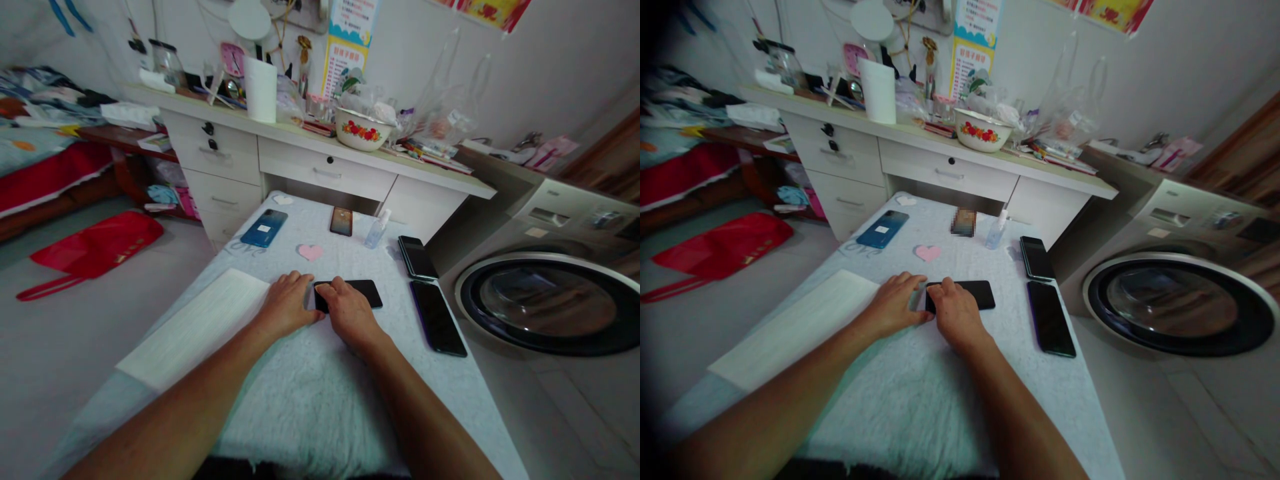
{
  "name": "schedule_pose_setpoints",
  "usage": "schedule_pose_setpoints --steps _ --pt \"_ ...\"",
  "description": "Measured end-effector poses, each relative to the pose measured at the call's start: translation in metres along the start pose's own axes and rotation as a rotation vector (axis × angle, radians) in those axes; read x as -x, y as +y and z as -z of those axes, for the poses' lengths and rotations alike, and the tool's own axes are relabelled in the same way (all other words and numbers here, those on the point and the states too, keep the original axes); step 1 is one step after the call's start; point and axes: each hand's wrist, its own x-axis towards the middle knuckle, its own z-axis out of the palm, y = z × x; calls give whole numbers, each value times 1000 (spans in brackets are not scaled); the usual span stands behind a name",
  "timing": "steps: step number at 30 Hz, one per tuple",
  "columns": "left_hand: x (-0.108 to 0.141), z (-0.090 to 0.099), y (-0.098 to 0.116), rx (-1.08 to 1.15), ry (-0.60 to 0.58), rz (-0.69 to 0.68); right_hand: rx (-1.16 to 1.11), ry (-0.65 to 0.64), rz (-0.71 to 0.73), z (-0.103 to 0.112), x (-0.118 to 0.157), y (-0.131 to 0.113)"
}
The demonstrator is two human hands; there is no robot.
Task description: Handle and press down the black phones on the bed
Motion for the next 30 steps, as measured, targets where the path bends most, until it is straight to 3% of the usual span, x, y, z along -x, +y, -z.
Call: schedule_pose_setpoints --steps 14,30 --pt "1 -3 -2 -16 11 -9 89 11 -200 -1 0 14" --pt "-1 -1 -5 30 -12 -26 -21 10 22 0 -9 6"
